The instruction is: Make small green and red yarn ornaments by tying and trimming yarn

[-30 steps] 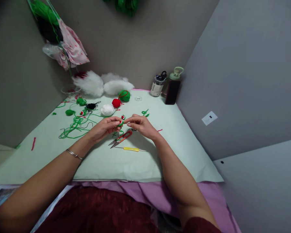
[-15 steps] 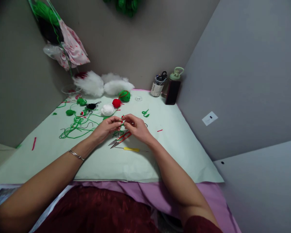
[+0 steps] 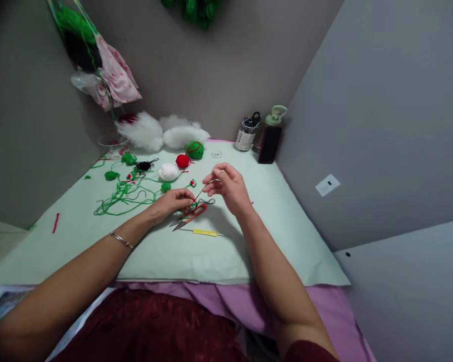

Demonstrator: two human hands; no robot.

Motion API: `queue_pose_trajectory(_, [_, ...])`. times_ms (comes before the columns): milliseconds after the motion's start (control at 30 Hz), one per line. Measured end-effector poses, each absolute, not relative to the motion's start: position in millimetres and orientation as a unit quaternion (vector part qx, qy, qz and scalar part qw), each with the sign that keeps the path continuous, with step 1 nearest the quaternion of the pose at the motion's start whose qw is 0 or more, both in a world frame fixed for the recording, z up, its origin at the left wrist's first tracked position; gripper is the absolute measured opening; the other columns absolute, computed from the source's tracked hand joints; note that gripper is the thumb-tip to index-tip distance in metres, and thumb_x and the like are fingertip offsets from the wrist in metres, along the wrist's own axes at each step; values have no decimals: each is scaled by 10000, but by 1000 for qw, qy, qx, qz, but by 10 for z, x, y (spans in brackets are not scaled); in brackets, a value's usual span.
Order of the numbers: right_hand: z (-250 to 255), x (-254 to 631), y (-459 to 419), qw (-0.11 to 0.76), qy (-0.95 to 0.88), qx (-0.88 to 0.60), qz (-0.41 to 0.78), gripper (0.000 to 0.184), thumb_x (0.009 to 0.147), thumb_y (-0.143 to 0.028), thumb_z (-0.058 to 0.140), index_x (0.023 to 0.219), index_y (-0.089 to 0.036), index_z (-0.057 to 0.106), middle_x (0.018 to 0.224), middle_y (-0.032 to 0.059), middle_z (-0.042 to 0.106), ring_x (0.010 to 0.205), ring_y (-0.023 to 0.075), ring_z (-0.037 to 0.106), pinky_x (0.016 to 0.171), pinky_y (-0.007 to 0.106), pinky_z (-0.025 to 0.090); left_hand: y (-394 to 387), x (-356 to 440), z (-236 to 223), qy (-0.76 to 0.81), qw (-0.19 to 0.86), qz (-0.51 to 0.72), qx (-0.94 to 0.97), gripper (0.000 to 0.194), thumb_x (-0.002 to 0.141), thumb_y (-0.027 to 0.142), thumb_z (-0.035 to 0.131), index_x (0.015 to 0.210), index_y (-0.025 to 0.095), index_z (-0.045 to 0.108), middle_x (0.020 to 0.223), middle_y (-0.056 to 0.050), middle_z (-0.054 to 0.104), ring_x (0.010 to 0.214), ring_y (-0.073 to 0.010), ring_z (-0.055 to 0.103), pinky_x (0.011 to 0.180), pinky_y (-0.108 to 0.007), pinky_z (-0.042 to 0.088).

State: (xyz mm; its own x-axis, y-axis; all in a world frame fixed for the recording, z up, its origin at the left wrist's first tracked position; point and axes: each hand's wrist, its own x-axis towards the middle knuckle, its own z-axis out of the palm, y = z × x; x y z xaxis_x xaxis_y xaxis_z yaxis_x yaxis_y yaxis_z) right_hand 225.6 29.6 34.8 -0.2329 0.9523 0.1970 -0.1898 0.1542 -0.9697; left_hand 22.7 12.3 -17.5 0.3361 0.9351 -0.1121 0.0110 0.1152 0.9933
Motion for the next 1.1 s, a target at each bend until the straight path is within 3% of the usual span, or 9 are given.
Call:
queue_pose_trajectory(133, [371, 2590, 518, 604, -442, -353, 561, 314, 760, -391, 763, 865, -217, 524, 674, -67, 638, 614, 96, 679, 562, 180, 553, 149, 179, -133, 412, 659, 393, 492, 229, 700, 290, 792, 824, 144, 666, 715, -5, 600, 598, -101, 536, 594, -259, 431])
queue_pose_trajectory(333, [295, 2953, 777, 735, -289, -370, 490, 161, 834, -247, 694, 792, -184, 552, 640, -65, 628, 610, 70, 689, 588, 147, 570, 174, 117, -85, 399, 688, 408, 448, 239, 683, 263, 829, 820, 134, 683, 735, -21, 612, 613, -92, 545, 600, -240, 466])
queue_pose_trajectory(767, [121, 3327, 980, 804, -181, -454, 339, 128, 881, -155, 547, 771, -192, 492, 598, -77, 600, 565, 65, 677, 583, 154, 572, 171, 68, -51, 390, 705, 395, 441, 257, 703, 269, 833, 857, 138, 674, 719, 3, 585, 608, -81, 552, 602, -219, 464])
queue_pose_trajectory(933, [143, 3244, 959, 762, -273, -486, 330, 120, 800, -187, 598, 914, -210, 568, 571, -93, 572, 506, 76, 630, 488, 143, 503, 156, 77, -25, 392, 706, 394, 439, 286, 680, 283, 842, 853, 139, 665, 713, 8, 584, 603, -87, 547, 591, -229, 450])
queue_pose_trajectory(1000, [149, 3075, 881, 700, -378, -484, 363, 231, 764, -215, 639, 995, -201, 639, 581, -81, 580, 490, 78, 599, 475, 158, 479, 150, 83, -23, 392, 709, 392, 436, 285, 678, 280, 840, 854, 142, 664, 732, 7, 593, 608, -83, 546, 600, -231, 451])
queue_pose_trajectory(1100, [139, 2717, 675, 555, -559, -438, 434, 242, 799, -304, 669, 986, -163, 729, 659, -26, 625, 579, 87, 593, 584, 213, 512, 145, 89, -29, 390, 711, 388, 438, 279, 685, 278, 836, 858, 142, 664, 758, 4, 603, 618, -78, 553, 623, -231, 456])
